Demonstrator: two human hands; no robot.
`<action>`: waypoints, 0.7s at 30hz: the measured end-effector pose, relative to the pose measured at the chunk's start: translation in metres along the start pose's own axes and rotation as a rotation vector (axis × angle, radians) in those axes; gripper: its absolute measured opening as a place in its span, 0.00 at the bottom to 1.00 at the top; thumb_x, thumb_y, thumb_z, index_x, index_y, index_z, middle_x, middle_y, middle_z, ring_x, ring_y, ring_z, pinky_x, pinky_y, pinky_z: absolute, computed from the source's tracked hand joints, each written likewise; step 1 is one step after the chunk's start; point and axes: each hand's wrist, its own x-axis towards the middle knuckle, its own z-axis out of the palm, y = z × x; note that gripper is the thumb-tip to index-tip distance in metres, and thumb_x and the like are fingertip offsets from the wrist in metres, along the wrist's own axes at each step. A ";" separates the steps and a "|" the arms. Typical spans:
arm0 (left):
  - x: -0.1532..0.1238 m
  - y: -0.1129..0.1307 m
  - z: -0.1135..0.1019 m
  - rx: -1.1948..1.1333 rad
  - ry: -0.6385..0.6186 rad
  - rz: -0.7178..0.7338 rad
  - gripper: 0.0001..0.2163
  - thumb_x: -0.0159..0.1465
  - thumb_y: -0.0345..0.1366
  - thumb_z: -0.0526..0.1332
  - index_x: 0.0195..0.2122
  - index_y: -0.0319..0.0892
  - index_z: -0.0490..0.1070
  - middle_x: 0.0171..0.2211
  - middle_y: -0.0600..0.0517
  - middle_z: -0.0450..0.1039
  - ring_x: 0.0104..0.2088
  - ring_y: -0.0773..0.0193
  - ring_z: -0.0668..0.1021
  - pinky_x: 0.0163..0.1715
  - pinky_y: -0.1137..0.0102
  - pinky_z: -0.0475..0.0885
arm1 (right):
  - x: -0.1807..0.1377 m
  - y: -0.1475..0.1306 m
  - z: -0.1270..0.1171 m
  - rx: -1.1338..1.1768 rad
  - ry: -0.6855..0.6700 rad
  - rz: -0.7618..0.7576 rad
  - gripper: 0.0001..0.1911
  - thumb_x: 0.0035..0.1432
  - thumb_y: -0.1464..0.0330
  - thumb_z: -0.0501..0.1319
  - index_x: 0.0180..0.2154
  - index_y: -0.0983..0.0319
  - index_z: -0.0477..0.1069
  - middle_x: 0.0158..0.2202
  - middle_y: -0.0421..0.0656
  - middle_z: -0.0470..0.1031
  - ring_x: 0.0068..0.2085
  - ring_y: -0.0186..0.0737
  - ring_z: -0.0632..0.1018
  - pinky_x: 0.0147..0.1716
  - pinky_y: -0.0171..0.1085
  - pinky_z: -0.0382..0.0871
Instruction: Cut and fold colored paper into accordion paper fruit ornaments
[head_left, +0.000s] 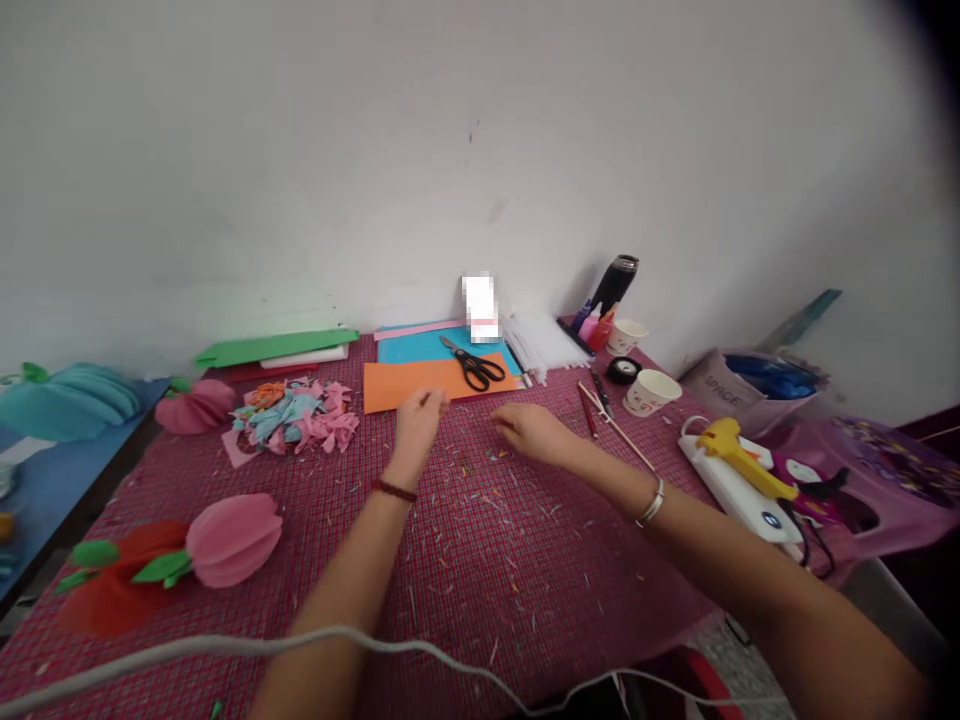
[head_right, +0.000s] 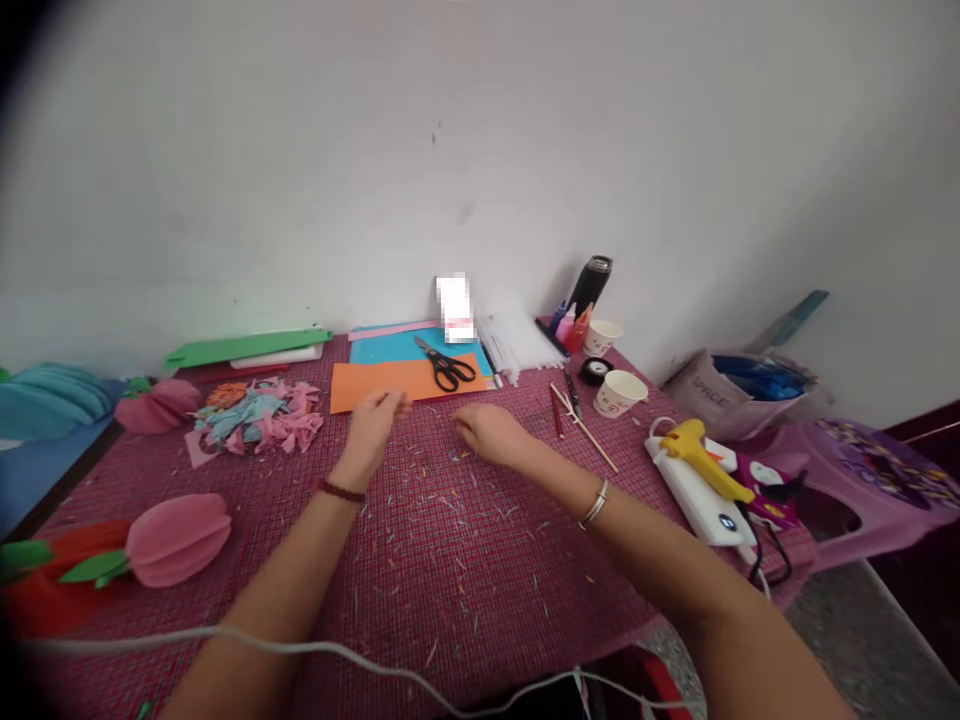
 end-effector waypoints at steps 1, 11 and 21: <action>0.010 0.004 -0.008 0.115 0.004 0.040 0.17 0.61 0.42 0.52 0.39 0.36 0.73 0.42 0.41 0.76 0.45 0.54 0.76 0.48 0.61 0.68 | 0.004 0.003 -0.003 -0.018 0.027 0.029 0.12 0.60 0.73 0.54 0.40 0.64 0.75 0.40 0.48 0.79 0.41 0.42 0.77 0.42 0.37 0.65; 0.060 -0.014 -0.010 0.967 -0.269 0.227 0.29 0.60 0.52 0.57 0.61 0.49 0.62 0.66 0.43 0.51 0.65 0.37 0.51 0.59 0.44 0.45 | 0.105 0.028 0.013 -0.110 0.128 0.223 0.14 0.59 0.67 0.57 0.45 0.66 0.72 0.45 0.57 0.74 0.48 0.53 0.72 0.46 0.44 0.64; 0.076 -0.007 -0.021 1.093 -0.330 0.350 0.24 0.57 0.48 0.60 0.55 0.48 0.69 0.59 0.41 0.64 0.57 0.45 0.66 0.55 0.54 0.59 | 0.065 0.049 -0.030 0.099 0.081 0.288 0.20 0.55 0.64 0.57 0.49 0.62 0.66 0.34 0.43 0.76 0.30 0.36 0.74 0.28 0.33 0.64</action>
